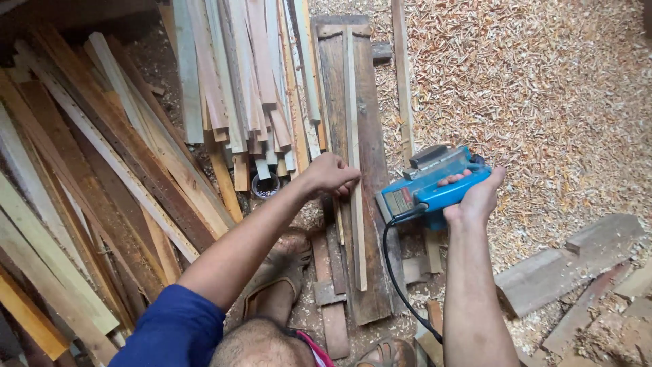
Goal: Using an electric hand planer to smooth and level thin wooden strips in a workshop environment.
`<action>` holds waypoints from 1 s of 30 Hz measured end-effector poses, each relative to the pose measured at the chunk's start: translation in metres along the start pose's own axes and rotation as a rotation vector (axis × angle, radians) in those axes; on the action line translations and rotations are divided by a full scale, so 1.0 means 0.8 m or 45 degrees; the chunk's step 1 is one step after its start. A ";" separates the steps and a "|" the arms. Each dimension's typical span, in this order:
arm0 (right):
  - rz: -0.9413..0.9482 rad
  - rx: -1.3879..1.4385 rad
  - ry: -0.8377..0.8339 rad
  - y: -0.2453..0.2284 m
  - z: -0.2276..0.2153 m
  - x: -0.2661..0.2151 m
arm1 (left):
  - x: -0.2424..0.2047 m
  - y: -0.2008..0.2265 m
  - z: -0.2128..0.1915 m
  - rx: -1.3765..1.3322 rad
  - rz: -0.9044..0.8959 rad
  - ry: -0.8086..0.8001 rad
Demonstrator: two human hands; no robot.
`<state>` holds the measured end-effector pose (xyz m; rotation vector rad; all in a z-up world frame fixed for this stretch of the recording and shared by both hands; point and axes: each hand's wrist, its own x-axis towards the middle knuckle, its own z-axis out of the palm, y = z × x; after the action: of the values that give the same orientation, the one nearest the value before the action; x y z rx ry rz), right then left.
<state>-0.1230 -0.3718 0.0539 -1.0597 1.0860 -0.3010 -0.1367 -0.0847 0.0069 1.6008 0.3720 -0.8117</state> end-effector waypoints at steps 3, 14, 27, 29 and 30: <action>-0.059 -0.060 -0.016 0.008 -0.011 0.008 | -0.026 0.000 -0.023 -0.346 0.013 -0.135; -1.132 -1.149 -0.512 0.030 -0.019 -0.249 | -0.097 0.020 -0.046 -0.641 0.342 -0.030; -0.896 -1.306 -1.258 0.134 0.236 -0.374 | -0.074 0.059 -0.217 -0.119 0.740 0.853; -1.015 -1.528 -1.269 0.227 0.287 -0.272 | -0.058 0.043 -0.243 -0.094 0.602 0.893; -1.152 -1.737 -1.254 0.264 0.315 -0.223 | -0.050 0.038 -0.257 -0.065 0.484 0.919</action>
<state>-0.0575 -0.0078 -0.0013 -2.5113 -0.3301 0.3532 -0.0847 0.1142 0.0589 1.8056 0.5646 0.0868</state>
